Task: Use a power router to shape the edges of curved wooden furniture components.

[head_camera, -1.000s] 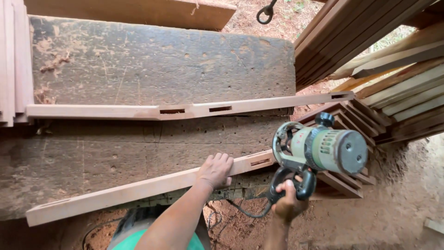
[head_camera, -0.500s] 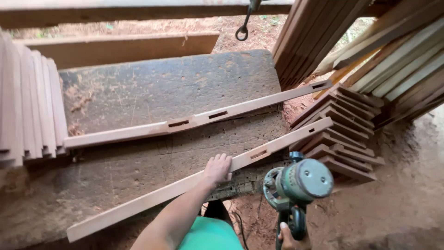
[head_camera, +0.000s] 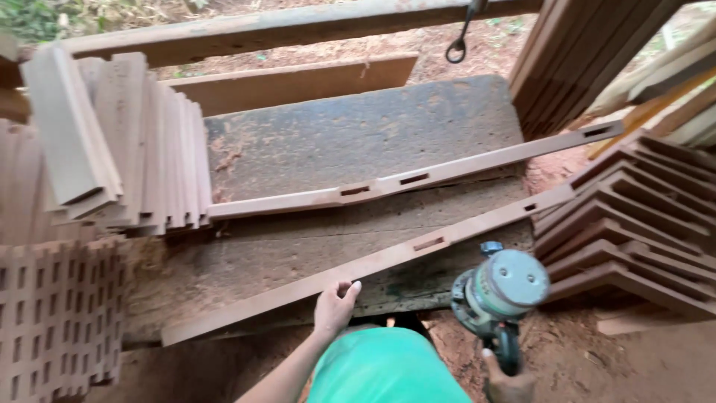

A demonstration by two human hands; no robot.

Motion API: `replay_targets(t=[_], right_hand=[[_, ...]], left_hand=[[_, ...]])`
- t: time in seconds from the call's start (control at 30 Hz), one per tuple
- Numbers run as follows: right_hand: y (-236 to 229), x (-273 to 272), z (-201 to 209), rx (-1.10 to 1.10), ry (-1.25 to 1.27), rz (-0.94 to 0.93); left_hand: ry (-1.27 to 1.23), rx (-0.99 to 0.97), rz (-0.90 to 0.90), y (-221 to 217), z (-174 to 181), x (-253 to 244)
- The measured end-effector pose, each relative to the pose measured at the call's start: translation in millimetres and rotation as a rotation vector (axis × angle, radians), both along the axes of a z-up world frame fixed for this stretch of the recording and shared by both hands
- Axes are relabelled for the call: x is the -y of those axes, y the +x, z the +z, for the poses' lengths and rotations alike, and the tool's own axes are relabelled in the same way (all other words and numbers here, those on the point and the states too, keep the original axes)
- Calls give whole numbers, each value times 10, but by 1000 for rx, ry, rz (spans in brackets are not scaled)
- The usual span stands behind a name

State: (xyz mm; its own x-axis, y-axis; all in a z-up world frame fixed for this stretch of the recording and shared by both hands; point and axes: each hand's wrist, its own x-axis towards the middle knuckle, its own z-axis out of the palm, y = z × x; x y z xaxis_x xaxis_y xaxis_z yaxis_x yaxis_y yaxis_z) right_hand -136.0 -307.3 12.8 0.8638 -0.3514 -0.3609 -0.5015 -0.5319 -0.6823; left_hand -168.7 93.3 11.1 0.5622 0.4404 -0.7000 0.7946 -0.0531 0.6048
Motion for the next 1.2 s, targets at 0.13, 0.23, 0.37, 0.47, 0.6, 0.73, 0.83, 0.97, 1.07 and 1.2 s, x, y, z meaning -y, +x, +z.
replay_targets(t=[0.13,0.23,0.37,0.47,0.6,0.73,0.83,0.97,1.07,1.2], right_hand=[[35,12,58,-47,247,-57],[61,-2,131,-31,235,-36],[126,-30,147,2,241,-46],[142,-14,219,-20,209,-50],[199,6,289,-153,153,-98],[167,171,-95,-165,121,-86],[102,411,-669,-195,112,-87],[200,548,-1067,126,280,212],[264,561,-1179,-9,442,179],[196,645,-1345,-189,251,181]], left_hand=[[-449,31,451,-358,-854,-59],[-778,-90,968,-62,-741,-57],[-813,98,1207,274,-679,-97],[-751,131,1306,341,-704,-59],[-683,324,1435,299,-579,-31],[-605,518,1336,346,452,-157],[-319,775,1105,575,1119,-453],[165,1586,572,1198,2977,-719],[245,1760,205,1395,4279,-568],[272,1552,-22,1782,4731,-509]])
